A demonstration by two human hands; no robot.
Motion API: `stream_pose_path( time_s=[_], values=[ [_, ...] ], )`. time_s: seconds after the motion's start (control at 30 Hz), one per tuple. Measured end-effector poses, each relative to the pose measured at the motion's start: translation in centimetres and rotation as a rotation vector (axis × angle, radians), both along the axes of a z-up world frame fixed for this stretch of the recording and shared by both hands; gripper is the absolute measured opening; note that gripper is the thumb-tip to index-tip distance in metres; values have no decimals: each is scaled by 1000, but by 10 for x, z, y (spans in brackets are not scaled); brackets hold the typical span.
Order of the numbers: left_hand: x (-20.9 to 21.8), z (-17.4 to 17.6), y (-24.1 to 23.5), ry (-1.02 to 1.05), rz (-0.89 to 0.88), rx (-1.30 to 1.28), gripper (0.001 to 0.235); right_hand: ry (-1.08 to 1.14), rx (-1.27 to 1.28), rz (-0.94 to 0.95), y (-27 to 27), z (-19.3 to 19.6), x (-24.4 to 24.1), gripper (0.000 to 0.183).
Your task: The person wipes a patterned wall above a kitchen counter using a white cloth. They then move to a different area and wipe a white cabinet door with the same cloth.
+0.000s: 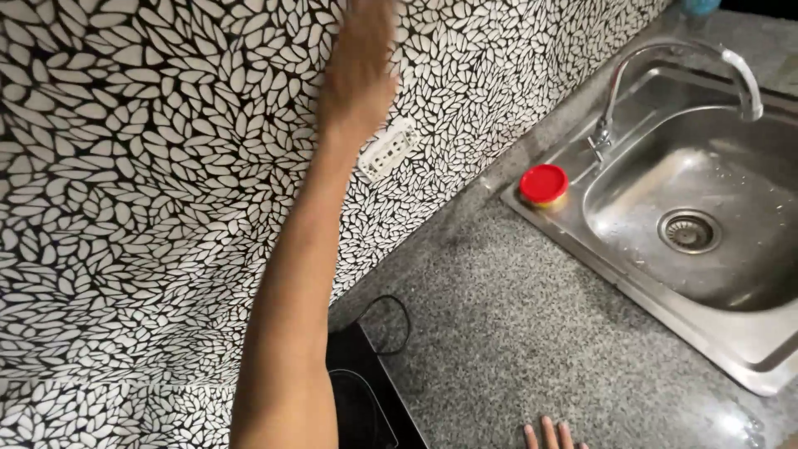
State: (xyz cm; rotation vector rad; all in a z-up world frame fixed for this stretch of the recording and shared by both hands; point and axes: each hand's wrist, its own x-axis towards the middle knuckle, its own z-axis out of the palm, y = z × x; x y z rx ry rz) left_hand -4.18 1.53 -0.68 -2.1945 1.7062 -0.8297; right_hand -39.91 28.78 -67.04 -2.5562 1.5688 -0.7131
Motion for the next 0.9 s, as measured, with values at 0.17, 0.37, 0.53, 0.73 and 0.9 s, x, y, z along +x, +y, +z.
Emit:
stream_pose_path(
  time_s=[0.17,0.37,0.53,0.73,0.9],
  values=[
    [65,-87,27,-808,-138,154,60,93,-32,54,-8,10,-7,68],
    [28,31,50,316,-364,-105,46,-124,-425,127,-23,42,-9,62],
    [108,80,76,-705,-137,-362,38,-204,-629,153,-42,39,-5,56],
    [57,42,71,-267,12,-396,64,-129,-568,184,-34,51,-12,52],
    [70,-85,99,-82,-267,74,65,-124,-484,216,-31,95,-12,76]
  ],
)
